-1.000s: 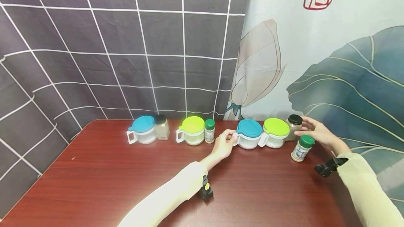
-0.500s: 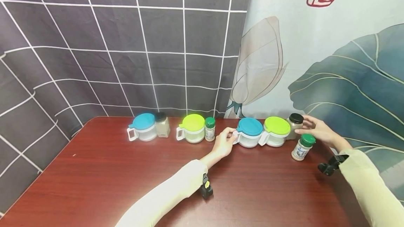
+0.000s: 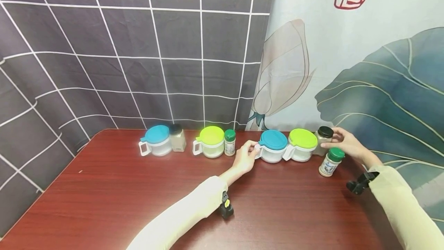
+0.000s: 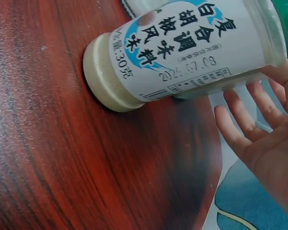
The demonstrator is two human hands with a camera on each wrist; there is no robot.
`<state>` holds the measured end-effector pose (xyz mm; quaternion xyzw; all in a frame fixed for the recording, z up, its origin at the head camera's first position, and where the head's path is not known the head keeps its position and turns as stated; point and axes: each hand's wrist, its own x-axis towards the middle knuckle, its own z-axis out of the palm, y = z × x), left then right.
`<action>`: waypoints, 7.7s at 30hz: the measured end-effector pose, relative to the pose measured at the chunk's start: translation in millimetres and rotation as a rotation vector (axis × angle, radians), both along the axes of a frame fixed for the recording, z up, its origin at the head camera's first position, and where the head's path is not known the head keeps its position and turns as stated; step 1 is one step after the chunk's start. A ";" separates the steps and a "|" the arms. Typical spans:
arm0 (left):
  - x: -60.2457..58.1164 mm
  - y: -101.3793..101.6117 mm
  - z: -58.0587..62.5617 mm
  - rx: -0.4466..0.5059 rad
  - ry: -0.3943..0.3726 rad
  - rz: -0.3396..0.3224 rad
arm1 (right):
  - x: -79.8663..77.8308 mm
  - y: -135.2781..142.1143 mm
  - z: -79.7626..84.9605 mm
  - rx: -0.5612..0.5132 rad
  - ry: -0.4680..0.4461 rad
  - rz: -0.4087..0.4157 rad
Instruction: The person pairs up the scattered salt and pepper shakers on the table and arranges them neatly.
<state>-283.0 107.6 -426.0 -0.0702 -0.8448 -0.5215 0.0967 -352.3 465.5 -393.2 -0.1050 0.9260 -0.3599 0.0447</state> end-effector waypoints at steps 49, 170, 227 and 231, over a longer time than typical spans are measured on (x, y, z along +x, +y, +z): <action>12.0 -4.5 -1.5 0.080 0.058 0.114 | 19.8 -6.8 -21.9 -0.265 0.155 -0.276; 81.7 -128.9 22.6 0.170 0.098 0.043 | 73.2 -99.7 69.8 -0.338 0.502 -0.307; 96.0 -190.1 22.9 0.146 0.044 0.069 | 93.9 -220.9 20.9 -0.645 0.409 0.030; 97.5 -197.7 21.9 0.140 0.040 0.084 | 94.7 -228.2 17.1 -0.644 0.397 0.047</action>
